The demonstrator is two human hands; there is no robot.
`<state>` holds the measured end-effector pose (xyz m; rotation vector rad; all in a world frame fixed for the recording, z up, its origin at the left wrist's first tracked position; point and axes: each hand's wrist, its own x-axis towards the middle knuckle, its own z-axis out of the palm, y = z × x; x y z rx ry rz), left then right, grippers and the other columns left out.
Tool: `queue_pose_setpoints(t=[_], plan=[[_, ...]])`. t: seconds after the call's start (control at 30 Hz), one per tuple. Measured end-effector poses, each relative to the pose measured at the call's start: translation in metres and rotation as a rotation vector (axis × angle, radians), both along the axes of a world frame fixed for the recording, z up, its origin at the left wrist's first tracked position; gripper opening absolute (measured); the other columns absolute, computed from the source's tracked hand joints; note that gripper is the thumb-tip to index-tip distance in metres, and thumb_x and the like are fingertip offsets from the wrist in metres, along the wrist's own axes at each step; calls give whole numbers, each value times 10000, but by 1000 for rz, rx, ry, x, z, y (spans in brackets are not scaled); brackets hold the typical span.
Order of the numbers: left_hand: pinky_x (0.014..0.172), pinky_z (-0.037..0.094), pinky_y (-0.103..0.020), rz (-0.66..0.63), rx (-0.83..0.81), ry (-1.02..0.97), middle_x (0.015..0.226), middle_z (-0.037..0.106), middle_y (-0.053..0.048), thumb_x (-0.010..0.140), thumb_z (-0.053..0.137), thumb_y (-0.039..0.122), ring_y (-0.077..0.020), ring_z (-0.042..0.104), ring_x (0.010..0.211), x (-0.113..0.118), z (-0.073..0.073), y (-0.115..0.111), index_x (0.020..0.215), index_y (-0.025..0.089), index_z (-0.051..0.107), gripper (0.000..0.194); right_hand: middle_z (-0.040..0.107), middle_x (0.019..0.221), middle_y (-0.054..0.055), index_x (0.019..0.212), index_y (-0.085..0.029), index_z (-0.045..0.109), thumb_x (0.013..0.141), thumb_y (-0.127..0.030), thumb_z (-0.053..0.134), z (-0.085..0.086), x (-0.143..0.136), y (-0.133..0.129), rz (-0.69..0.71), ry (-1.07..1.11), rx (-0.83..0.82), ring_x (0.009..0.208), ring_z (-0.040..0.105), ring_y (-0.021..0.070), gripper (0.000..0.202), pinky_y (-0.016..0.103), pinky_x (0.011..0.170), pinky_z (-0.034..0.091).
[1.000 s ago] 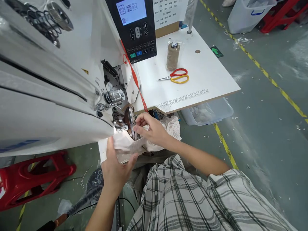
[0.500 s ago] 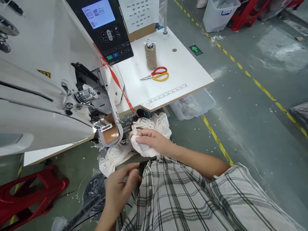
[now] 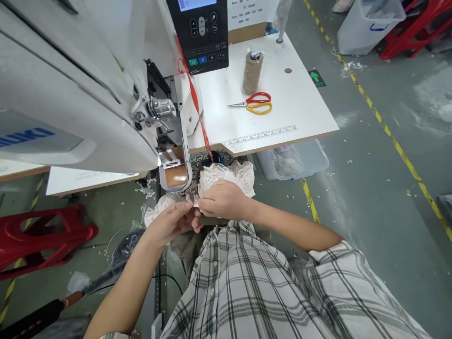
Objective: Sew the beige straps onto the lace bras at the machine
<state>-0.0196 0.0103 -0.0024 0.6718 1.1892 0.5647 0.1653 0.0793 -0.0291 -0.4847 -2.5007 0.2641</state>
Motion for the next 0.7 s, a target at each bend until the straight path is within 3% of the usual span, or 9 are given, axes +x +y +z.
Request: queue_pose_setpoints(t=[0.07,0.13,0.23,0.37,0.47,0.7], plan=[[596,487,-292,180,-114,-191,497,438,70,616,808,603,-95,449,471,0,-6,-3,722,171,630,480,543,602,-9,692,-234,595,978,-245,450,-7,-1,3,10,40,17,584,455,152,320,315,611,373],[587,472,-261,303,-96,-222,494,369,98,598,847,560,-68,386,469,3,-10,-8,720,161,638,466,634,760,28,833,-233,652,972,-254,493,-10,-1,1,-41,135,-31,716,558,172,213,327,696,436],[626,456,-241,378,76,-99,596,509,41,663,802,574,-90,477,575,5,-12,-16,680,162,616,452,657,880,67,987,-214,665,922,-306,608,-9,-2,-10,-178,340,-132,822,603,201,126,346,754,482],[592,391,-239,302,328,217,625,520,20,822,646,533,-119,453,618,5,-11,-22,703,173,637,379,681,855,59,1022,-209,682,956,-354,595,-7,-8,-24,-179,254,-289,777,626,185,182,310,684,499],[583,380,-248,251,418,420,653,558,2,880,548,474,-133,450,619,5,-10,-24,754,178,667,342,703,867,60,1024,-200,699,977,-312,568,-7,-13,-25,-191,212,-341,785,648,175,178,294,678,509],[610,428,-260,246,439,521,677,637,-28,898,475,494,-158,534,642,10,-10,-19,712,182,653,404,714,851,49,908,-216,709,966,-242,556,-13,-20,-28,-210,260,-458,779,664,167,165,289,673,534]])
